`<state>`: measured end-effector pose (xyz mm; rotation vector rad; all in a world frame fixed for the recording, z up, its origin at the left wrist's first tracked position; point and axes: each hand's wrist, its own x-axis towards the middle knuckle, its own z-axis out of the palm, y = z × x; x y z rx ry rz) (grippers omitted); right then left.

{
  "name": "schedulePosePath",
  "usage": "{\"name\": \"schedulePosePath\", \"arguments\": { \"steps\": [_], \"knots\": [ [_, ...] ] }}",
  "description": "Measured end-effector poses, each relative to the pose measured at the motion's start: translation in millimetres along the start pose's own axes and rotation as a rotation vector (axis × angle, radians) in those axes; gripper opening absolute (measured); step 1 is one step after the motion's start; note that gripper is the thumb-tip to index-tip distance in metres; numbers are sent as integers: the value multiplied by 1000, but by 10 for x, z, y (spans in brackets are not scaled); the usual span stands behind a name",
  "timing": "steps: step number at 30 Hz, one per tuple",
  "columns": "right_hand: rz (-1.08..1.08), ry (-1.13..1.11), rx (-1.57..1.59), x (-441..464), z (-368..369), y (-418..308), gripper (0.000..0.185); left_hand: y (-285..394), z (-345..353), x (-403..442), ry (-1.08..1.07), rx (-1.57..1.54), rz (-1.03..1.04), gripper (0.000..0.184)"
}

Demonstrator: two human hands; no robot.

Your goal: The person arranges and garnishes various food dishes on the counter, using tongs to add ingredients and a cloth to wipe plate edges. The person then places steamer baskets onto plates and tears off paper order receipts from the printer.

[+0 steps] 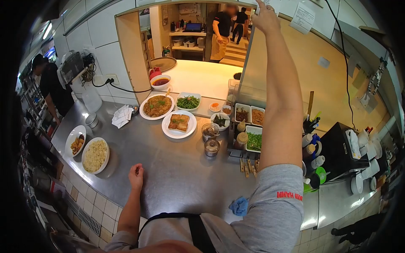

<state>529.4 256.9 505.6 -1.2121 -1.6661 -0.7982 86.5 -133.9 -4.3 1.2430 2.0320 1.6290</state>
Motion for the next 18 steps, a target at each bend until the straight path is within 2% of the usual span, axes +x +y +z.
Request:
{"name": "schedulePosePath", "arguments": {
  "steps": [2, 4, 5, 6, 7, 8, 9, 10, 11, 13, 15, 18],
  "knots": [
    [28, 65, 79, -333, -67, -282, 49, -70, 20, 5, 4, 20, 12, 16],
    [-108, 8, 289, -909, -134, -695, 48, -105, 32, 25, 22, 37, 81, 16],
    [-262, -37, 388, -1243, 8, -821, 42, -195, 81, 73, 20, 46, 138, 17],
    [-290, -256, 482, -1695, 25, -1023, 36, -270, 69, 80, 31, 67, 171, 17],
    [-208, -645, 472, -2148, -380, -1426, 34, -162, 62, 58, 28, 76, 146, 18],
    [-209, -927, 630, -2628, -437, -1604, 33, -105, 66, 58, -3, 105, 84, 18],
    [-336, -1326, 452, -2928, -764, -1882, 35, -130, 98, 42, 40, 72, 112, 20],
    [-627, -1386, 641, -3500, -593, -1838, 41, -38, 92, 38, 80, 123, 138, 20],
    [-596, -1518, 774, -3893, -759, -1951, 45, -101, 92, 36, 80, 143, 125, 20],
    [-342, -1721, 805, -4358, -1205, -2329, 46, -107, 12, 32, 40, 121, 90, 20],
    [-294, -1683, 837, -4780, -1404, -2472, 47, -67, -18, 19, 1, 35, 28, 21],
    [-138, -1536, 833, -5245, -1679, -2485, 43, -151, -73, 9, -84, 68, 7, 22]
  ]
}}
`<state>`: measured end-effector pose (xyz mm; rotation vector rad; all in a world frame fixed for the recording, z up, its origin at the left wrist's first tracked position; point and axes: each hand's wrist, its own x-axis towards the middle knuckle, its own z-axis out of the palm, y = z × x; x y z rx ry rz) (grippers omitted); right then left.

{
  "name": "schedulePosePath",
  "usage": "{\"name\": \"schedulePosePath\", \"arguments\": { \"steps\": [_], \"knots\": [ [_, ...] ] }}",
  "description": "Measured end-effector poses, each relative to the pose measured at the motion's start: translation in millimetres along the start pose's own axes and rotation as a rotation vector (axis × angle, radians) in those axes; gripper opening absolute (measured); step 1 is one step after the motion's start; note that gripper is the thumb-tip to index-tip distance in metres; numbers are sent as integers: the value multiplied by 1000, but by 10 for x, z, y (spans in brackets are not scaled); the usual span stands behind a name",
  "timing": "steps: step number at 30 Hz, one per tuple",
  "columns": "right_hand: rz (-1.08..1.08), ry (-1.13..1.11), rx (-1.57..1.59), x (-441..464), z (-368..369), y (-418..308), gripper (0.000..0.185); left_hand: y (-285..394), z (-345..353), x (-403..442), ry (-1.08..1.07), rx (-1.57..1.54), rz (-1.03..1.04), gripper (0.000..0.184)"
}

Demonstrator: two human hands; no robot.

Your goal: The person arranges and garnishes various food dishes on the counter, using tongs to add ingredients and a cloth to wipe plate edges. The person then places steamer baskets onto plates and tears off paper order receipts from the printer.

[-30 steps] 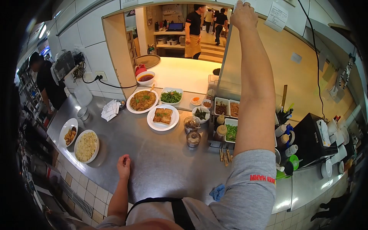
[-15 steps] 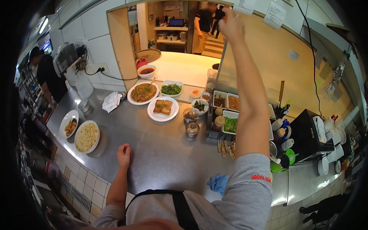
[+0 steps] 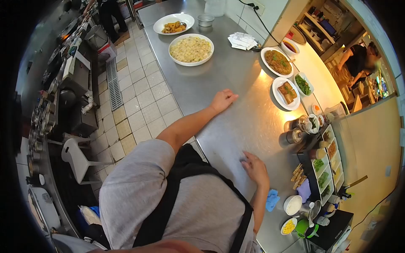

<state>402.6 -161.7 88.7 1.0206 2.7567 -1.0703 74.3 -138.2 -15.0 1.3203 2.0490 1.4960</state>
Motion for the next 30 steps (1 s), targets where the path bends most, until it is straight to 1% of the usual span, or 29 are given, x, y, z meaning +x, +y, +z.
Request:
{"name": "schedulePosePath", "arguments": {
  "steps": [3, 4, 6, 7, 8, 10, 12, 15, 16, 18, 20, 23, 26, 27, 28, 29, 30],
  "knots": [
    [101, 270, 32, -284, 275, 16, 38, -342, 63, -115, 154, -292, -19, 19],
    [143, 369, 38, -385, 354, 31, 36, -353, -4, -187, 233, -500, -137, 23],
    [135, 511, -138, -581, 570, 190, 35, -411, -290, -307, 376, -916, -374, 38],
    [134, 581, -226, -659, 660, 235, 34, -465, -522, -296, 432, -891, -378, 47],
    [185, 592, -245, -716, 734, 211, 35, -536, -787, -271, 488, -865, -384, 56],
    [285, 615, -281, -758, 887, 65, 36, -697, -1319, -78, 655, -588, -387, 56],
    [322, 652, -306, -702, 1032, -54, 38, -877, -1745, 241, 868, -512, -431, 56],
    [385, 711, -349, -594, 1196, -129, 39, -1325, -2128, 636, 562, -641, -396, 56],
    [409, 736, -362, -543, 1244, -138, 40, -1322, -2137, 771, 577, -625, -384, 55],
    [461, 783, -374, -467, 1295, -195, 39, -1309, -2083, 780, 607, -592, -361, 54],
    [511, 809, -358, -413, 1325, -266, 38, -1311, -2236, 868, 502, -828, -442, 54],
    [546, 827, -399, -348, 1342, -298, 38, -1593, -2495, 1262, 422, -637, -473, 48],
    [607, 855, -396, -272, 1372, -296, 36, -2118, -2701, 1843, 569, -878, -536, 55],
    [594, 871, -419, -248, 1400, -286, 36, -2238, -2785, 2015, 597, -972, -573, 59],
    [594, 897, -440, -224, 1404, -262, 36, -2294, -2870, 2123, 580, -1045, -567, 55],
    [603, 926, -460, -222, 1421, -264, 35, -2517, -2923, 2327, 601, -998, -588, 57],
    [615, 941, -464, -225, 1428, -292, 36, -2491, -2981, 2397, 606, -1017, -573, 53]
  ]
}}
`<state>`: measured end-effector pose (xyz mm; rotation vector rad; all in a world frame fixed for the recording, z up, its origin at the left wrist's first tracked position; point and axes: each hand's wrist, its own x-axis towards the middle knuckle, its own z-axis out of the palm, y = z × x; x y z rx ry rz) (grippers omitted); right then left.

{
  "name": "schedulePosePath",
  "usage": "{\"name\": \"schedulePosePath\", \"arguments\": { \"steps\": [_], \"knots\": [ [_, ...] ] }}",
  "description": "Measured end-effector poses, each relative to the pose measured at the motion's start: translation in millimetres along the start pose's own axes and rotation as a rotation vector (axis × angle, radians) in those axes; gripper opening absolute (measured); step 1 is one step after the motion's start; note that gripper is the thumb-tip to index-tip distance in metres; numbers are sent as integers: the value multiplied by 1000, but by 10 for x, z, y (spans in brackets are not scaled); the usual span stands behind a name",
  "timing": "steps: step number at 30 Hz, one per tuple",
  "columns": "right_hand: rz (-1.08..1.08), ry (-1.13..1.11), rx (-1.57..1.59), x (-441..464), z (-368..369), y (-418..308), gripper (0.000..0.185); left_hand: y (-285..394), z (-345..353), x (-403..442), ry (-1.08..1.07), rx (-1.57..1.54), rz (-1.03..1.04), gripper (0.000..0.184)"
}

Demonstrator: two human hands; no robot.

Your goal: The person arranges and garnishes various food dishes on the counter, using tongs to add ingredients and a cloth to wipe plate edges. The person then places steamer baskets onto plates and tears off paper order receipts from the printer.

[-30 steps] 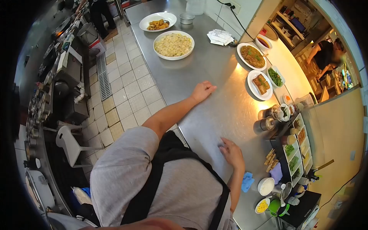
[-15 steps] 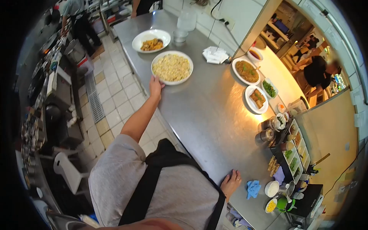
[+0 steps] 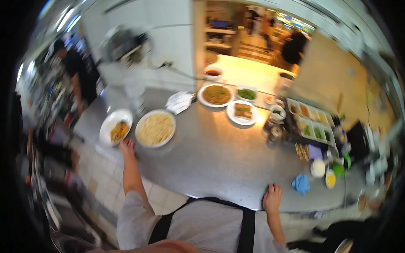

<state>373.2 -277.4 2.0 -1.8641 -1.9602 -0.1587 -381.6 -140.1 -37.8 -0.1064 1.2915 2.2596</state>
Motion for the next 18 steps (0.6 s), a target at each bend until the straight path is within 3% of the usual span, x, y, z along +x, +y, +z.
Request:
{"name": "schedulePosePath", "arguments": {
  "steps": [4, 6, 9, 12, 15, 18],
  "knots": [
    [28, 32, -26, 31, -60, -73, 36, 153, 120, 146, 81, -70, 29, 29],
    [31, 37, -50, 63, -86, -102, 35, 126, 32, 417, 41, -97, 61, 38],
    [63, -3, -33, 112, -162, -149, 33, 62, -116, 630, 35, -111, 107, 26],
    [27, 6, -32, 149, -211, -135, 30, 279, -142, 96, 53, -87, 111, 30],
    [99, -132, -64, 190, -244, -173, 30, 384, -531, -226, -49, -87, 80, 36],
    [-13, -203, 61, 303, -259, -290, 28, 574, -890, -797, -113, -96, 94, 44]
  ]
}}
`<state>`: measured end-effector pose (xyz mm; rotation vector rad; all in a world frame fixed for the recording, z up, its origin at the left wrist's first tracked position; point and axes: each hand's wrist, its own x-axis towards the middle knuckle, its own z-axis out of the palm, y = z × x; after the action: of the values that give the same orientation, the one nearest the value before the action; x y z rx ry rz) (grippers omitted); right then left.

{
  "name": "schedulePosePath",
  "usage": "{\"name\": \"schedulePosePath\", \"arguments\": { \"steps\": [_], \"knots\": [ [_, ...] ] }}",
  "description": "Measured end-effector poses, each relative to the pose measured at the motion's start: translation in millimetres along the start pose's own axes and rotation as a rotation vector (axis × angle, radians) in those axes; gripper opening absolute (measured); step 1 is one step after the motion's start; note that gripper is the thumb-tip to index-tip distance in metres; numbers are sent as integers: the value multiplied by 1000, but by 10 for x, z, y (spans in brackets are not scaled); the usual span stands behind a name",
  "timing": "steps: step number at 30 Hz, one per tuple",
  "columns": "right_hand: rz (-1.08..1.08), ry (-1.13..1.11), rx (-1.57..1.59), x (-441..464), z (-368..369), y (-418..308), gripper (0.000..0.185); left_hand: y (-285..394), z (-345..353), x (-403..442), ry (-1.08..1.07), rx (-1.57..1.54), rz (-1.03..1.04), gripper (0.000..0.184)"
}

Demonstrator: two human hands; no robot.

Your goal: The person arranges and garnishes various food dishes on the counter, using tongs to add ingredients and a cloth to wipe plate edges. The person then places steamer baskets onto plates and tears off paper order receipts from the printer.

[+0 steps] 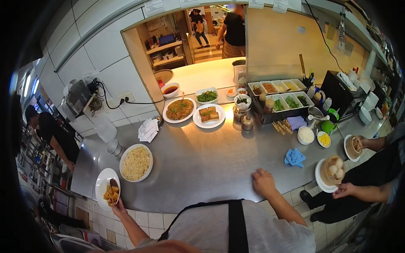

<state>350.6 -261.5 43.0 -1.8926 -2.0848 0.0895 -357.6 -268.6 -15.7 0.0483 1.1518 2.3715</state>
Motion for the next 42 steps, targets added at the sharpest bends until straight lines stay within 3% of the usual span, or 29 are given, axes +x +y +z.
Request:
{"name": "schedulePosePath", "arguments": {
  "steps": [3, 4, 11, 12, 16, 21, 30, 33, 35, 38, 40, 41, 42],
  "knots": [
    [-194, -7, 79, 115, 107, -139, 25, 219, -419, -383, -130, 2, 23, 54],
    [-264, 1, 96, 174, 162, -184, 24, 385, -443, -637, -42, 116, -27, 63],
    [-499, -246, 115, 563, 323, -430, 24, 738, -417, -2060, -166, 211, -123, 65],
    [-512, -285, 110, 600, 315, -468, 25, 723, -321, -2289, -189, 238, -156, 58],
    [-548, -334, 103, 630, 396, -512, 26, 398, -74, -2859, -243, 243, -295, 62],
    [-611, -247, 138, 547, 402, -439, 30, -78, 316, -3285, -414, 270, -490, 55],
    [-464, -228, 129, 305, 291, -490, 40, -847, 644, -2637, -627, 444, -755, 47],
    [-395, -171, 123, 274, 308, -641, 39, -797, 817, -2204, -799, 510, -863, 41],
    [-322, -108, 109, 293, 292, -849, 37, -693, 892, -1595, -1065, 777, -866, 41],
    [-230, 3, 140, 421, 406, -1206, 32, 66, 1500, -890, -1245, 1085, -522, 39],
    [-154, 67, 168, 506, 513, -1482, 29, 399, 1866, -145, -1297, 1361, -100, 34],
    [-111, 48, 185, 547, 583, -1622, 27, 634, 2077, 54, -1274, 1116, 91, 34],
    [-63, 37, 201, 603, 656, -1754, 25, 904, 2352, 281, -1214, 1194, 179, 37]
  ]
}}
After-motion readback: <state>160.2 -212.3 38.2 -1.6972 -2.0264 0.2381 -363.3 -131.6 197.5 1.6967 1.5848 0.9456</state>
